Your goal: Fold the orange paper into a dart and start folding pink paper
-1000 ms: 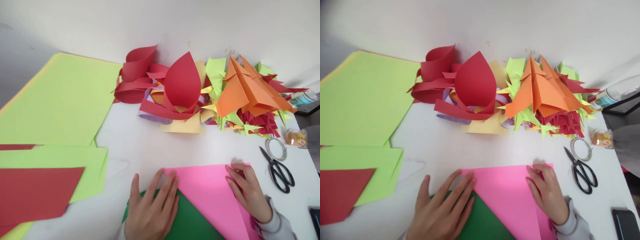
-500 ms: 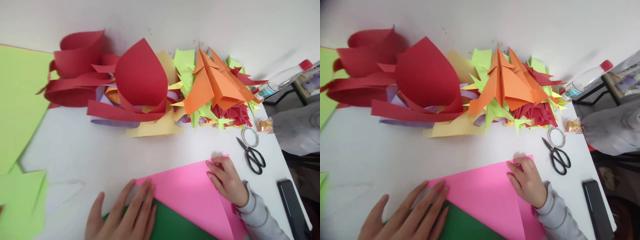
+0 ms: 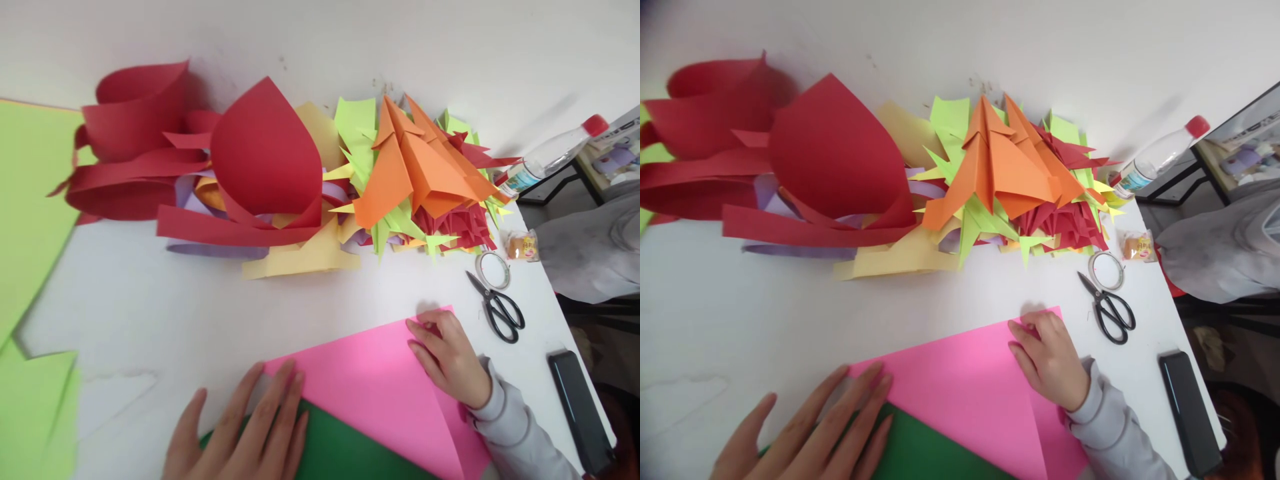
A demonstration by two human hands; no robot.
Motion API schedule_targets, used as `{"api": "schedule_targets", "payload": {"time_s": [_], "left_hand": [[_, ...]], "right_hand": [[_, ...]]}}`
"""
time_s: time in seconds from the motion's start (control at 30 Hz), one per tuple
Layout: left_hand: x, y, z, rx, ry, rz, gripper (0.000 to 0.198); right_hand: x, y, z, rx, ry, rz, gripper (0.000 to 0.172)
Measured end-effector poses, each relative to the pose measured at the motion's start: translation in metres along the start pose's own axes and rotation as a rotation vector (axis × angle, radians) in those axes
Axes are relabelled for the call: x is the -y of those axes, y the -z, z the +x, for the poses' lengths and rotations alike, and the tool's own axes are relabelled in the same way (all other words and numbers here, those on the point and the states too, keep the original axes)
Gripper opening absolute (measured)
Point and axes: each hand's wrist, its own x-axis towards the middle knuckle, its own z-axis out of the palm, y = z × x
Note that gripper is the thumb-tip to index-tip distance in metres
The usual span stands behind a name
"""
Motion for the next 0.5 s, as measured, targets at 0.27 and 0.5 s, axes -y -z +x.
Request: {"api": "schedule_targets", "payload": {"time_s": [0.27,0.5], "left_hand": [[-0.006,0.009,0.011,0.004,0.119,-0.046,0.024],[-0.008,0.008,0.014,-0.079,0.246,-0.112,0.026]], "right_hand": [[-0.002,-0.001,0.001,-0.021,0.019,-0.056,0.031],[-0.002,-0.002,0.003,-0.058,0.027,-0.079,0.024]]}}
